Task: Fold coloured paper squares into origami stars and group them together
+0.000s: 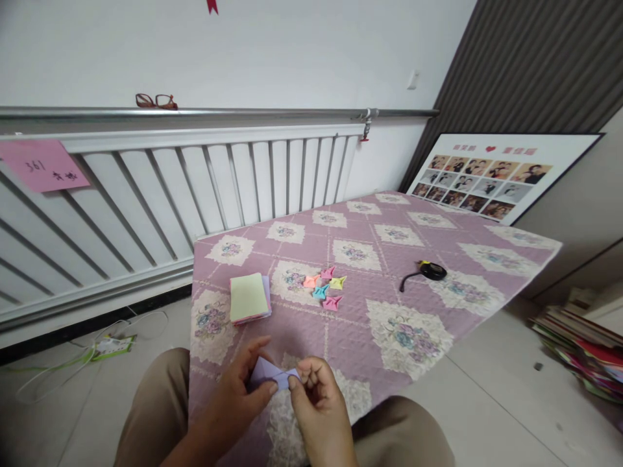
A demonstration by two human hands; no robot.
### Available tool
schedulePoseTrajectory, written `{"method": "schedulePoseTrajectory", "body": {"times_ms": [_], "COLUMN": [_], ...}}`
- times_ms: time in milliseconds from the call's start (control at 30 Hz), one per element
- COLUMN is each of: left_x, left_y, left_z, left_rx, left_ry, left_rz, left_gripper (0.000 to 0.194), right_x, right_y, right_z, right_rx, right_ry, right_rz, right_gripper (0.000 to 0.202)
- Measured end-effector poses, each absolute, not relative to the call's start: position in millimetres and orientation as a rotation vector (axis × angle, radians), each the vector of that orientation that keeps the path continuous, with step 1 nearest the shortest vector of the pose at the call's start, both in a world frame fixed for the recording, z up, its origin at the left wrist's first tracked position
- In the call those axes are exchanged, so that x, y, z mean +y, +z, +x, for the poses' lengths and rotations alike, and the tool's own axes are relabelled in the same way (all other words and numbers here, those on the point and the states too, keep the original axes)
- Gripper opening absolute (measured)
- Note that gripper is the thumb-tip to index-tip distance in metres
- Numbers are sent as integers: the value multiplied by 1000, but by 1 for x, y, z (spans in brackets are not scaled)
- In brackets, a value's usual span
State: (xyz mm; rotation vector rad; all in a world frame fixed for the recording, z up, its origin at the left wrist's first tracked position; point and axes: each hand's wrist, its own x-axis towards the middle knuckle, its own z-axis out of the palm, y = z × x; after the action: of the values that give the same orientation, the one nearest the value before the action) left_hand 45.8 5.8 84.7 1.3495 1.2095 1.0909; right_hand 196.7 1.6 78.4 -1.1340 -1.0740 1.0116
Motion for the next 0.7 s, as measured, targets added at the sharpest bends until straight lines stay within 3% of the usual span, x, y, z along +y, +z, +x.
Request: {"method": "schedulePoseTrajectory", "body": {"times_ms": [333,467,700], "left_x": [6,6,7], "left_y": [87,88,82], "left_z": [42,43,44], "left_rx": [1252,1251,1120], "left_ry": [953,961,1034], "left_rz": [1365,1357,1214], "left_gripper": [52,50,59], "right_x": [1,-3,-1], "right_y": [79,83,77], "right_z": [200,194,198], "right_rx": [-949,-838,-789], "right_ry": [1244,1378,1386], "right_rz": [-1224,-1236,-1218], "right_gripper": [44,40,42]}}
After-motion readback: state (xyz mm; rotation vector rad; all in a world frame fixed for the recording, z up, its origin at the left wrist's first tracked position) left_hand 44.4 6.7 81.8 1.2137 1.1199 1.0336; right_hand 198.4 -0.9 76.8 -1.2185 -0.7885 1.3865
